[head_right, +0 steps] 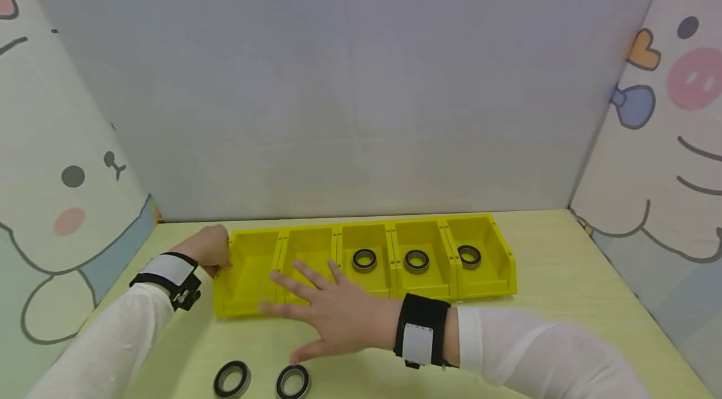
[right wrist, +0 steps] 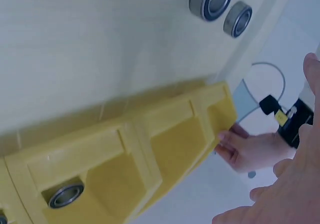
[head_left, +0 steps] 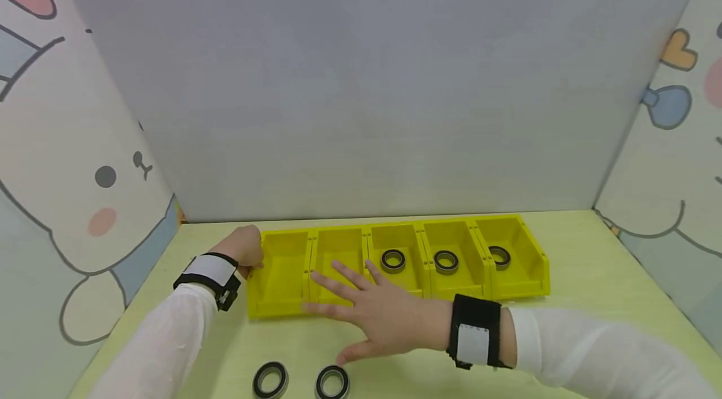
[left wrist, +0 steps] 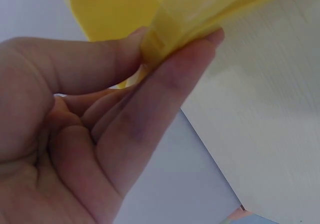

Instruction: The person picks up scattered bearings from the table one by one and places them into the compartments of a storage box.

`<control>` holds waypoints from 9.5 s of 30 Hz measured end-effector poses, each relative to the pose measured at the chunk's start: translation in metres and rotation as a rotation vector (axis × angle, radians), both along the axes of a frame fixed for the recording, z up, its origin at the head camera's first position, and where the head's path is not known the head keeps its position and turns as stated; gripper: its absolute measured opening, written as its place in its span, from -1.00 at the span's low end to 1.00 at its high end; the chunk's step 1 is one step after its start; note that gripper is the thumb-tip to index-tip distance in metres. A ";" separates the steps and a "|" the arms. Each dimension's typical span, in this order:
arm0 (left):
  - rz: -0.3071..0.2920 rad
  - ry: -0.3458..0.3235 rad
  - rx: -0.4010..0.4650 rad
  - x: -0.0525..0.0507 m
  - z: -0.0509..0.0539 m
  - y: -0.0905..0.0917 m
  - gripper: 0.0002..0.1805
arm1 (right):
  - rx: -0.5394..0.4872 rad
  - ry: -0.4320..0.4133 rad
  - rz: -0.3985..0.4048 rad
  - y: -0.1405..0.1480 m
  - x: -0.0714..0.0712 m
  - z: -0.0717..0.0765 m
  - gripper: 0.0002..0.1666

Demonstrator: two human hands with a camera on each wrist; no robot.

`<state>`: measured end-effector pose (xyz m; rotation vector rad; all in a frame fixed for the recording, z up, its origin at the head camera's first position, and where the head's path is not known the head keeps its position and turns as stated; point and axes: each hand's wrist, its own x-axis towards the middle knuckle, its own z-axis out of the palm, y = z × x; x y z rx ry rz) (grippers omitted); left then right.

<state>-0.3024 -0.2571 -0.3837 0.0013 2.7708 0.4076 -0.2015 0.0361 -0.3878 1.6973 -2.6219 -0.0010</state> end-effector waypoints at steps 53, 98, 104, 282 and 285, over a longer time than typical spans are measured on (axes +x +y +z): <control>0.028 -0.030 -0.004 -0.002 -0.001 0.002 -0.87 | 0.121 0.002 0.316 -0.039 0.032 -0.061 -0.72; 0.038 -0.047 0.001 0.005 0.004 0.006 -0.88 | 0.008 -0.097 -0.295 -0.065 -0.098 -0.051 -0.93; 0.033 -0.047 0.004 0.003 0.003 0.005 -0.89 | 0.044 -0.048 -0.297 -0.068 -0.099 -0.060 -0.87; -0.035 0.012 0.033 0.014 -0.008 0.001 -0.91 | 0.180 0.150 -0.195 -0.045 -0.060 0.031 -0.26; -0.048 0.005 -0.006 0.019 -0.012 -0.002 -0.91 | 0.146 0.150 -0.212 -0.006 -0.050 0.040 -0.21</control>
